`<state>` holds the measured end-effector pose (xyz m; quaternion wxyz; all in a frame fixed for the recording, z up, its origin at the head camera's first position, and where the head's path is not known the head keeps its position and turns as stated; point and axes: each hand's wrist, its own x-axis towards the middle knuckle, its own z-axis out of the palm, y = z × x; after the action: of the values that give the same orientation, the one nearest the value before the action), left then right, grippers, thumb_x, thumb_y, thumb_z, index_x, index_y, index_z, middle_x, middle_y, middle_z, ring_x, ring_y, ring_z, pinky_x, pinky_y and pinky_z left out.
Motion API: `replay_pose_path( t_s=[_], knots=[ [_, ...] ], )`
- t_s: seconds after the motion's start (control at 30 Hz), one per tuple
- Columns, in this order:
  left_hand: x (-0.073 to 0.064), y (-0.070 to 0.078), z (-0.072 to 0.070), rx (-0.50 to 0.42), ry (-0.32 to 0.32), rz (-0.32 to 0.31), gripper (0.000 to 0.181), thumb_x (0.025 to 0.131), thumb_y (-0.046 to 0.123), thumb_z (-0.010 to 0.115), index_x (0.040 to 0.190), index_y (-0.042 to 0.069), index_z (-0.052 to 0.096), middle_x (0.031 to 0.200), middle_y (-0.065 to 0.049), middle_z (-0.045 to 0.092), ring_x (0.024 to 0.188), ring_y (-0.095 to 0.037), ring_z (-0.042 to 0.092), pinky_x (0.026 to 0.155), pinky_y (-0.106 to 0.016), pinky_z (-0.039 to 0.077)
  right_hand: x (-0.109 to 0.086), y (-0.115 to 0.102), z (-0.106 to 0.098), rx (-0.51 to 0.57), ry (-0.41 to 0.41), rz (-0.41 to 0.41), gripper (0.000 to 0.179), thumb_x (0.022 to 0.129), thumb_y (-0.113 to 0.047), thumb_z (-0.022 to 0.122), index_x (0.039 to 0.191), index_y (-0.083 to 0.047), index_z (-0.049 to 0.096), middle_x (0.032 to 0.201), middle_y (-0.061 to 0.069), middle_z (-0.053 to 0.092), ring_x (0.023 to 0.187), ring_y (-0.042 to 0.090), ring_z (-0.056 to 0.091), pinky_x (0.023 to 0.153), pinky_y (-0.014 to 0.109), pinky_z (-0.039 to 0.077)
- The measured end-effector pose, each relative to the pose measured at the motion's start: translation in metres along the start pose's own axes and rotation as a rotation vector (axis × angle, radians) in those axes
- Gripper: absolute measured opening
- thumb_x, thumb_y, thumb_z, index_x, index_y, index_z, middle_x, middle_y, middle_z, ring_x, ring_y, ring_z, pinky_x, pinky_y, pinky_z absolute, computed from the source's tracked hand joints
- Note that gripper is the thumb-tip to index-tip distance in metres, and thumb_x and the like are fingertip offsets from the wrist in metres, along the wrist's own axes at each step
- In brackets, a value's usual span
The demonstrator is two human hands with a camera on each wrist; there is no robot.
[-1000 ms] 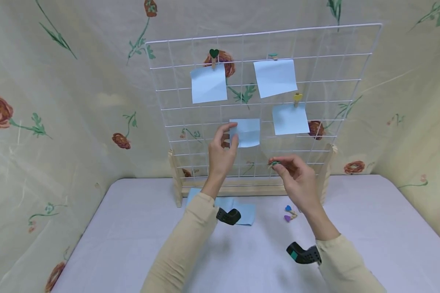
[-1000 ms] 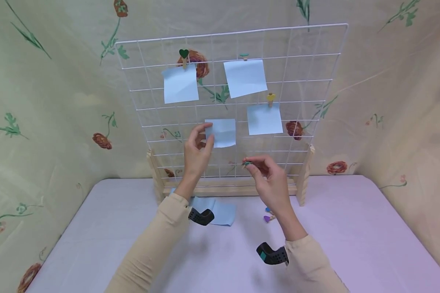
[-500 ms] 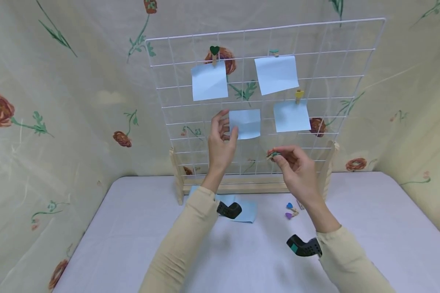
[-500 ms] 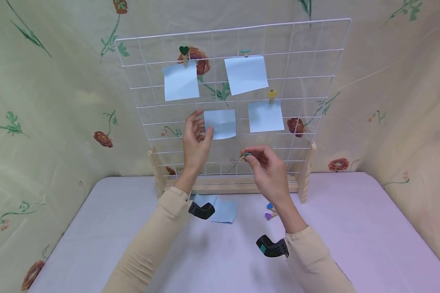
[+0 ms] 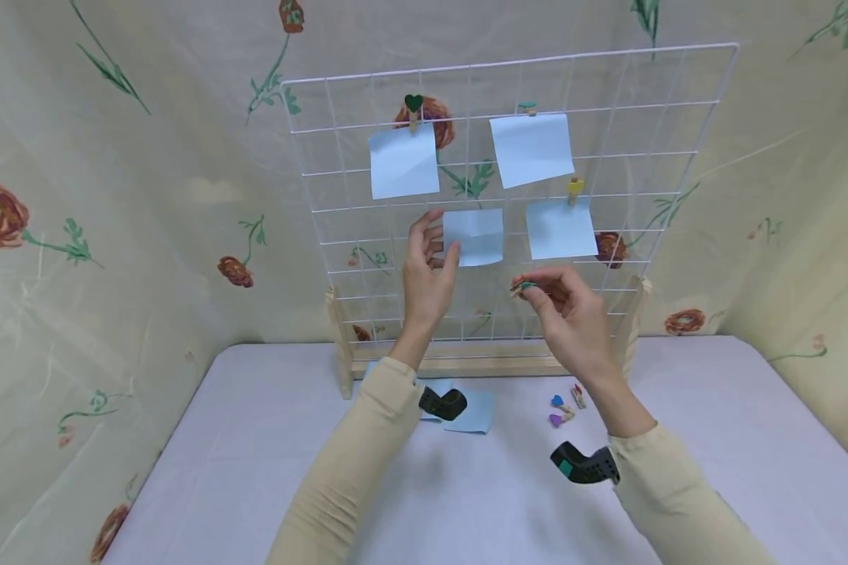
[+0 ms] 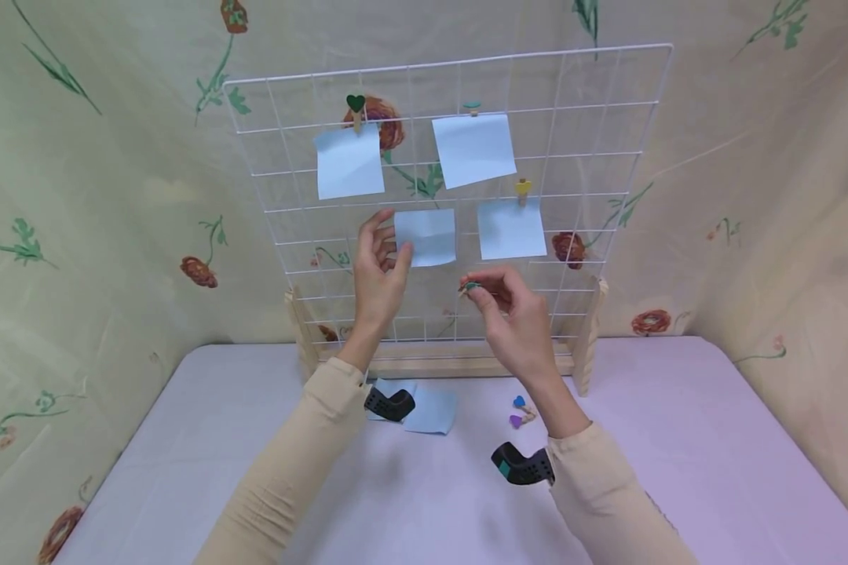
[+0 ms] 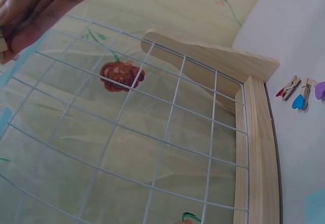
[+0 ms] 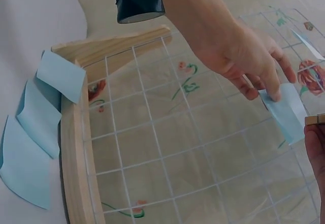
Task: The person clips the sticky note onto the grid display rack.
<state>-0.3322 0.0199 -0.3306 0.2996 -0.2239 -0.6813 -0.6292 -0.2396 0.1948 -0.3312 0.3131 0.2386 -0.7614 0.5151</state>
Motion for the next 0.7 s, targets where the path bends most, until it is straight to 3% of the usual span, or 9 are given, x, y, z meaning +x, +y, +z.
replay_pose_path(
  t_s=[0.23, 0.53, 0.7],
  knots=[
    [0.003, 0.001, 0.001, -0.009, 0.012, 0.006, 0.046, 0.092, 0.006, 0.058, 0.134, 0.017, 0.044, 0.11, -0.009, 0.064, 0.089, -0.018, 0.062, 0.067, -0.021, 0.049, 0.008, -0.003, 0.001, 0.009, -0.014, 0.002, 0.02, 0.092, 0.001, 0.056, 0.111, 0.003, 0.058, 0.105, 0.015, 0.065, 0.093, 0.001, 0.062, 0.082, 0.014, 0.051],
    [0.005, 0.002, 0.001, 0.0, 0.017, -0.017, 0.045, 0.092, 0.006, 0.058, 0.134, 0.016, 0.044, 0.111, -0.01, 0.064, 0.089, -0.02, 0.063, 0.067, -0.021, 0.049, 0.016, -0.004, 0.0, -0.02, -0.002, -0.013, 0.019, 0.092, 0.0, 0.055, 0.11, 0.004, 0.057, 0.104, 0.016, 0.066, 0.092, -0.003, 0.061, 0.081, 0.011, 0.05],
    [0.005, 0.012, 0.002, -0.001, 0.015, -0.028, 0.046, 0.091, 0.002, 0.057, 0.134, 0.011, 0.043, 0.113, -0.014, 0.064, 0.09, -0.024, 0.062, 0.067, -0.02, 0.048, 0.019, -0.005, -0.001, 0.0, 0.007, -0.009, 0.02, 0.091, 0.001, 0.056, 0.111, 0.005, 0.057, 0.104, 0.018, 0.066, 0.092, -0.002, 0.062, 0.081, 0.012, 0.05]
  ],
)
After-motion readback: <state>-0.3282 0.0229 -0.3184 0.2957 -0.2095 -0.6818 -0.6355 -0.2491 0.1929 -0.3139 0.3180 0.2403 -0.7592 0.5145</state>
